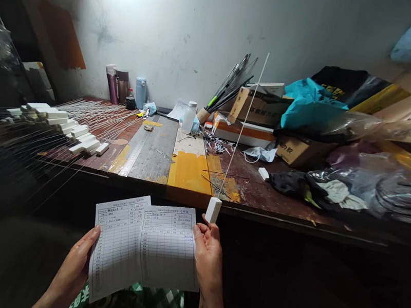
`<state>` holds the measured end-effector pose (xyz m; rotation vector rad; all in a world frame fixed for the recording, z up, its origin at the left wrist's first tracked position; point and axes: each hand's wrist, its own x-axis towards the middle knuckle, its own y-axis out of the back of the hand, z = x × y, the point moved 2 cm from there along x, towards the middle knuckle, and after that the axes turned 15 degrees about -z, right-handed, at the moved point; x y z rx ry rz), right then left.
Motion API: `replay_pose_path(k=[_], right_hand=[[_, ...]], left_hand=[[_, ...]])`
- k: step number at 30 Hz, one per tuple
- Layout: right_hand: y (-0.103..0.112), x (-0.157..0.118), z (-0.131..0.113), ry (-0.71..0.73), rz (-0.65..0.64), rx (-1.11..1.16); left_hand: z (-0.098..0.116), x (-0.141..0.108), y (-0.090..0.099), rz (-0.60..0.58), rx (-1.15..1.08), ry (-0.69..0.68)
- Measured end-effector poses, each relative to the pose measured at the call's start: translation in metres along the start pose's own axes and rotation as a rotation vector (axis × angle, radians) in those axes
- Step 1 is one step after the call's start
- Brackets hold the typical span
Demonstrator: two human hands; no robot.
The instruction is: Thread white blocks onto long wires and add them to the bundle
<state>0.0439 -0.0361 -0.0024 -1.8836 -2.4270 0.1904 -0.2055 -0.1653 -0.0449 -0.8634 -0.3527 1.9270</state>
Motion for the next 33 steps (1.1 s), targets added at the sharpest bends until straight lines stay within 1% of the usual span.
replay_pose_path(k=[5, 9, 15, 19, 24, 30, 33], right_hand=[[-0.003, 0.000, -0.002, 0.004, -0.004, 0.002], [-0.005, 0.000, -0.002, 0.002, -0.004, -0.005], [-0.007, 0.001, -0.001, -0.019, 0.006, 0.006], [-0.010, 0.000, -0.002, -0.058, -0.015, 0.009], [-0.012, -0.001, 0.000, -0.057, -0.005, 0.010], [-0.010, 0.000, 0.010, -0.032, -0.041, 0.005], [-0.010, 0.001, 0.013, -0.029, -0.038, 0.019]], left_hand=[[0.002, 0.001, -0.002, -0.022, -0.009, 0.001], [0.004, -0.001, -0.005, 0.014, 0.013, 0.003], [-0.002, 0.003, 0.002, -0.101, 0.063, -0.063], [-0.005, 0.005, 0.005, -0.139, 0.105, -0.067], [-0.006, 0.005, 0.003, -0.140, 0.073, -0.059], [-0.007, 0.006, 0.004, -0.147, 0.043, -0.053], [-0.006, 0.005, 0.002, -0.146, 0.024, -0.050]])
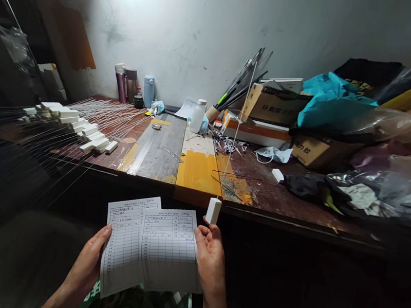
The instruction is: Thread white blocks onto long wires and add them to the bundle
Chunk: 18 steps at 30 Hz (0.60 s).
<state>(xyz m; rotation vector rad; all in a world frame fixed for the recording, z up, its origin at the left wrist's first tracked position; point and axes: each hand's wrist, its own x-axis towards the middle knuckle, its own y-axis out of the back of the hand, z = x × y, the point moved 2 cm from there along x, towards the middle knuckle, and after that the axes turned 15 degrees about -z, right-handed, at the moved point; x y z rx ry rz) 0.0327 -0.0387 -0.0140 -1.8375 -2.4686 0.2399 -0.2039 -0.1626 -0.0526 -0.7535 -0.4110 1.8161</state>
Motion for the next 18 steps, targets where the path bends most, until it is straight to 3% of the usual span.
replay_pose_path(k=[18], right_hand=[[-0.0040, -0.0015, 0.0029, -0.027, -0.004, 0.002]], left_hand=[[0.0022, -0.0023, -0.0037, 0.027, 0.001, 0.022]])
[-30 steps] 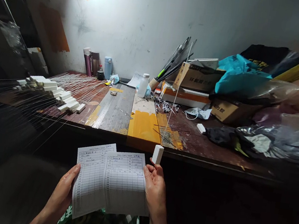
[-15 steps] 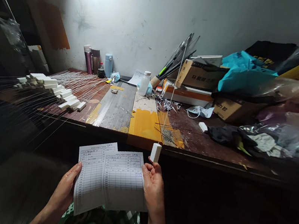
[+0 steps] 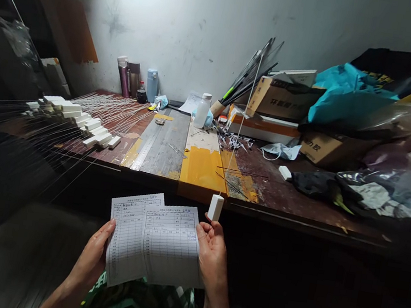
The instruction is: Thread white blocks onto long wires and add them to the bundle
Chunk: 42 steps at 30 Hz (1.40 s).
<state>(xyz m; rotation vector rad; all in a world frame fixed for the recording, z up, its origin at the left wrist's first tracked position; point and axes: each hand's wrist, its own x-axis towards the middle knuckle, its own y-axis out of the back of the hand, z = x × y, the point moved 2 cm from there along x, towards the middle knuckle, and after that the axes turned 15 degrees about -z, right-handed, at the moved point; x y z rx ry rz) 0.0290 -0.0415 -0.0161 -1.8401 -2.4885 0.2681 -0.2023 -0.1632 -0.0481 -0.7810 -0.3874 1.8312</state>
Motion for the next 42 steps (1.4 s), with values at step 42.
replay_pose_path(k=[42], right_hand=[[0.001, -0.003, 0.009, 0.053, -0.031, -0.006]], left_hand=[[-0.002, -0.001, 0.002, 0.138, -0.054, 0.017]])
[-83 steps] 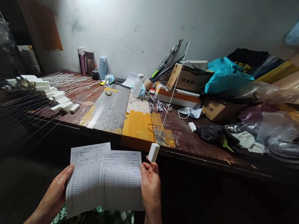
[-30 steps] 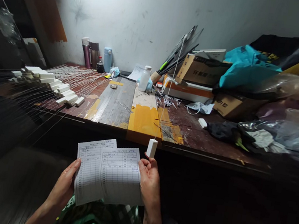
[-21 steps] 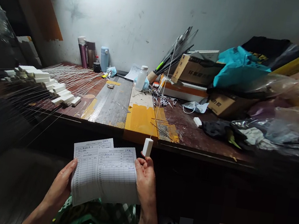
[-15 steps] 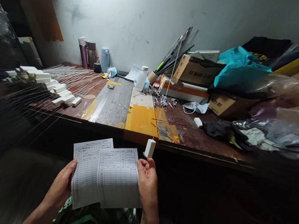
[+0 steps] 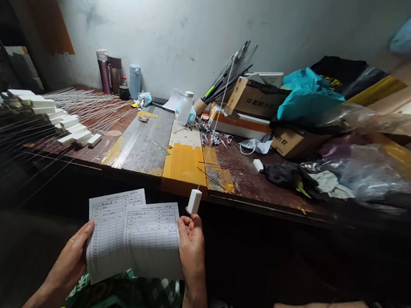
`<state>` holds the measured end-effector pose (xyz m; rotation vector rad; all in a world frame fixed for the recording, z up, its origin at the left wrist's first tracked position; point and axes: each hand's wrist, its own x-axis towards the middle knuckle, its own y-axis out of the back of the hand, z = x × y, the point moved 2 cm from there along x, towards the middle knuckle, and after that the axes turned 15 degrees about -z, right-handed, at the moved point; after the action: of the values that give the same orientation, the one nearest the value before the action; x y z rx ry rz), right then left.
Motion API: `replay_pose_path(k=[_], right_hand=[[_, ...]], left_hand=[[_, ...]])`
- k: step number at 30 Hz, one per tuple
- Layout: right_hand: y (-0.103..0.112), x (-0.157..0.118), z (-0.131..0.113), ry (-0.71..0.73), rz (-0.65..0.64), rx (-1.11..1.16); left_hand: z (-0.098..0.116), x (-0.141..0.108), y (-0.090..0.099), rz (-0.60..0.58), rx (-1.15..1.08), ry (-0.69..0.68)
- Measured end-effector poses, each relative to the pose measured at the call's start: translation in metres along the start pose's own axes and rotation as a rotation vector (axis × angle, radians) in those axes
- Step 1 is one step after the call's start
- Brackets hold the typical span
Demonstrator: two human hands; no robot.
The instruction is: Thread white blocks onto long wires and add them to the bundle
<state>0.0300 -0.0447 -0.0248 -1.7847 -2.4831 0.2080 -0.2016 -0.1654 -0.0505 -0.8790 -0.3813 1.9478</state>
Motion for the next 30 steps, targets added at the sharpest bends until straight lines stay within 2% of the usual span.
replay_pose_path(k=[4, 9, 15, 24, 30], right_hand=[[-0.001, 0.000, 0.002, 0.022, -0.006, 0.002], [-0.006, 0.001, 0.003, 0.027, -0.029, 0.012], [-0.010, -0.001, 0.005, 0.017, -0.054, -0.015], [-0.019, -0.003, 0.007, 0.000, -0.072, -0.033], [-0.024, -0.003, 0.011, 0.010, -0.101, -0.027]], left_hand=[[0.000, 0.000, 0.000, 0.013, 0.025, 0.004], [-0.004, 0.001, -0.001, -0.024, -0.007, 0.029], [-0.003, -0.004, -0.013, -0.048, 0.036, 0.046], [-0.008, -0.002, -0.018, -0.221, 0.018, 0.056], [-0.013, -0.002, -0.020, -0.247, -0.049, 0.101]])
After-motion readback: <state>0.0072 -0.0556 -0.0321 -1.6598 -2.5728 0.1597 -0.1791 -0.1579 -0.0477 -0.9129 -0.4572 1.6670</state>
